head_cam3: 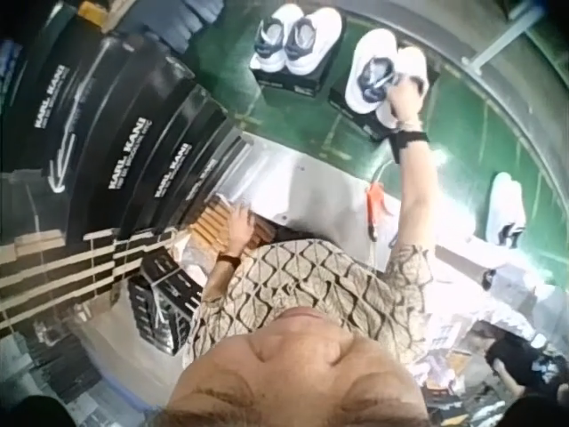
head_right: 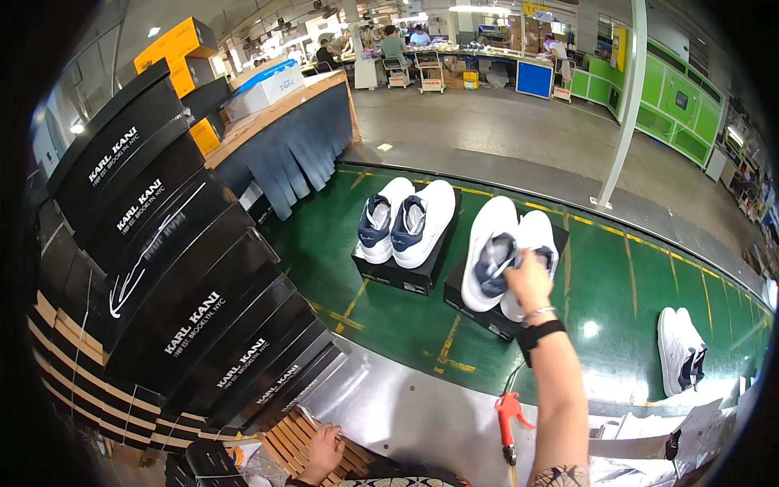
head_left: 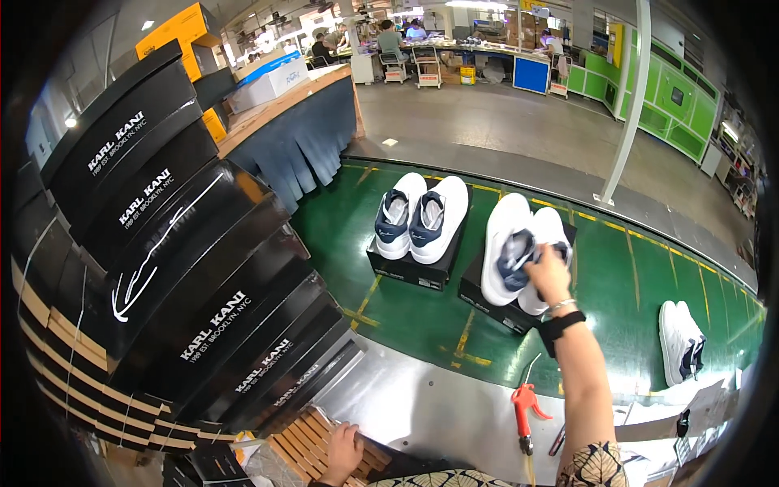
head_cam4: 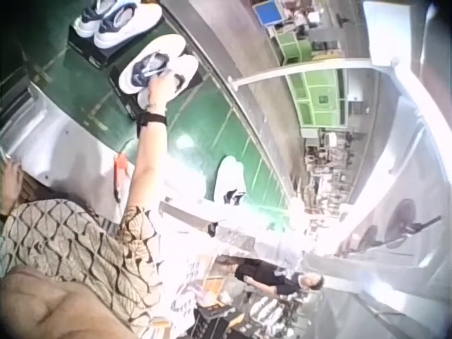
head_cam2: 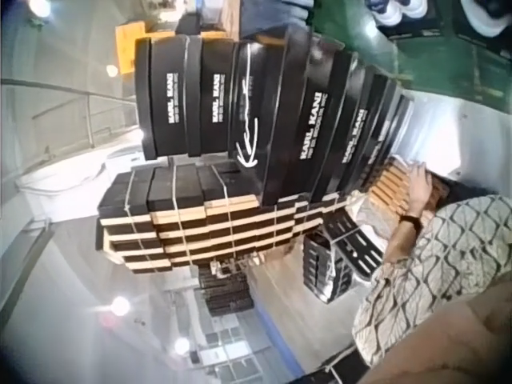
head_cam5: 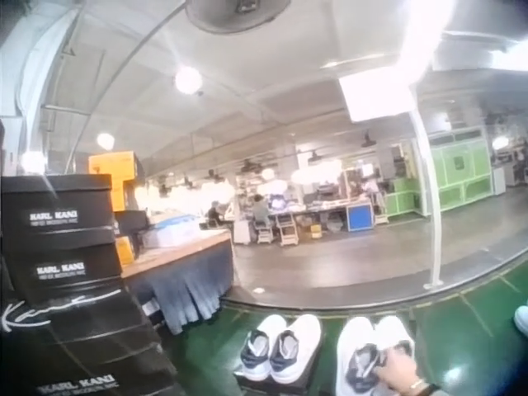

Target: Checking shoe labels and placing boxes on a conveyor belt in a factory.

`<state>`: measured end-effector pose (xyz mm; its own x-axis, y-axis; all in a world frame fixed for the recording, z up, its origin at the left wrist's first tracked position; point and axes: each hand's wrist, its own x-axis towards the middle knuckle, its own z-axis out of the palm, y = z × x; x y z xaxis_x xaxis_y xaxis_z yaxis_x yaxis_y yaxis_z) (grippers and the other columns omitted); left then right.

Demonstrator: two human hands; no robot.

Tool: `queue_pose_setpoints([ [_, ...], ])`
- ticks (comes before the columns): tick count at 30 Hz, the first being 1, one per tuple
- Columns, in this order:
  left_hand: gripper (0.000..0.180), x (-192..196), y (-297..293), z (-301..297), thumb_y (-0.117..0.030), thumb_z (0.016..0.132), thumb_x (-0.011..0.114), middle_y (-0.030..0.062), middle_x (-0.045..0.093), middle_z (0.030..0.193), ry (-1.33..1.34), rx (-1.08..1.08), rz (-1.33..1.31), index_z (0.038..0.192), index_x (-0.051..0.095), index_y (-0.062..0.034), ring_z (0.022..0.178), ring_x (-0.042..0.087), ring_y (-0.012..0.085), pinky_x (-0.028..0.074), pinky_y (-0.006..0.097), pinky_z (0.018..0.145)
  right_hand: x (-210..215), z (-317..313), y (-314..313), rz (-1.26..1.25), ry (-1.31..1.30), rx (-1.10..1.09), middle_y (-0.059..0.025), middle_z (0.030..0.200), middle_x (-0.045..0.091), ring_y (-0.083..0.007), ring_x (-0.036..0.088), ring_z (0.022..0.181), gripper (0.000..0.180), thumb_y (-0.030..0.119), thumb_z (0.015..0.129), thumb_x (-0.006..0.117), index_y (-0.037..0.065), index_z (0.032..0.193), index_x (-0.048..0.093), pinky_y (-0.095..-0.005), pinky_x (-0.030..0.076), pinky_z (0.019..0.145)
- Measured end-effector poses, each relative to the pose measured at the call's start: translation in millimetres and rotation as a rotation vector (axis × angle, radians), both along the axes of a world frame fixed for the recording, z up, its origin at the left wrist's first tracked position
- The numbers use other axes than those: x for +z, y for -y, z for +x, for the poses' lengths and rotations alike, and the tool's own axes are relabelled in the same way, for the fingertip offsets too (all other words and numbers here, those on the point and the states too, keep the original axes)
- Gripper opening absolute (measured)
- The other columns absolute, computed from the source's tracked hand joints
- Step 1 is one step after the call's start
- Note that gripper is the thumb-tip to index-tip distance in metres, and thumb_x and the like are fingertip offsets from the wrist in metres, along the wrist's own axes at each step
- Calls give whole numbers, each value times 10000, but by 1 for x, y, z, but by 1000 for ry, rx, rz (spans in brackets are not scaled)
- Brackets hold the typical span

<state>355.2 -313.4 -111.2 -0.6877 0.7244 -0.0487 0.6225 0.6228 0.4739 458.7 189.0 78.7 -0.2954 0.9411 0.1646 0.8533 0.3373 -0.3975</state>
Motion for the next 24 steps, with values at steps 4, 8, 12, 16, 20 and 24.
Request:
queue_pose_setpoints([
  [4,389,-18,48,21,-184,711,624,185,518,1142,70,284,-21,1071,556,-52,1052,503,350,428,387,880,-34,-31,32,180,155,93,-130,937,609,-316,589,875,384,151,710,553,131,1094,553,-444,426,786],
  [8,204,-29,73,23,-148,773,576,177,608,865,324,386,-234,941,591,-34,856,593,287,486,386,680,-32,2,57,507,-348,276,-103,1045,541,-292,496,993,333,45,684,573,66,1016,553,-410,373,860],
  [12,249,-173,206,26,-150,778,526,159,618,858,-41,61,-640,994,551,-30,932,571,301,462,433,756,-50,20,111,292,-497,326,-131,1082,531,-317,478,1019,345,9,688,576,52,1030,548,-400,380,889],
  [16,321,-64,86,12,-192,822,540,168,619,927,442,119,-662,1099,515,-31,994,555,288,447,404,809,-118,100,145,155,-241,88,-166,1166,475,-351,451,1057,390,81,686,608,52,1069,537,-432,367,907],
  [20,320,-53,40,0,-279,744,611,159,625,990,459,164,-311,973,635,-57,967,578,311,449,361,854,-150,161,188,49,-102,-36,-179,1174,468,-362,451,1058,407,139,689,610,43,1077,534,-451,356,910],
  [24,378,-26,2,-6,-359,768,590,153,634,1003,488,85,-433,1017,643,-80,986,583,293,446,353,862,-162,190,215,-59,-22,-104,-176,1131,490,-356,457,1044,420,159,653,614,34,1046,538,-453,367,879],
])
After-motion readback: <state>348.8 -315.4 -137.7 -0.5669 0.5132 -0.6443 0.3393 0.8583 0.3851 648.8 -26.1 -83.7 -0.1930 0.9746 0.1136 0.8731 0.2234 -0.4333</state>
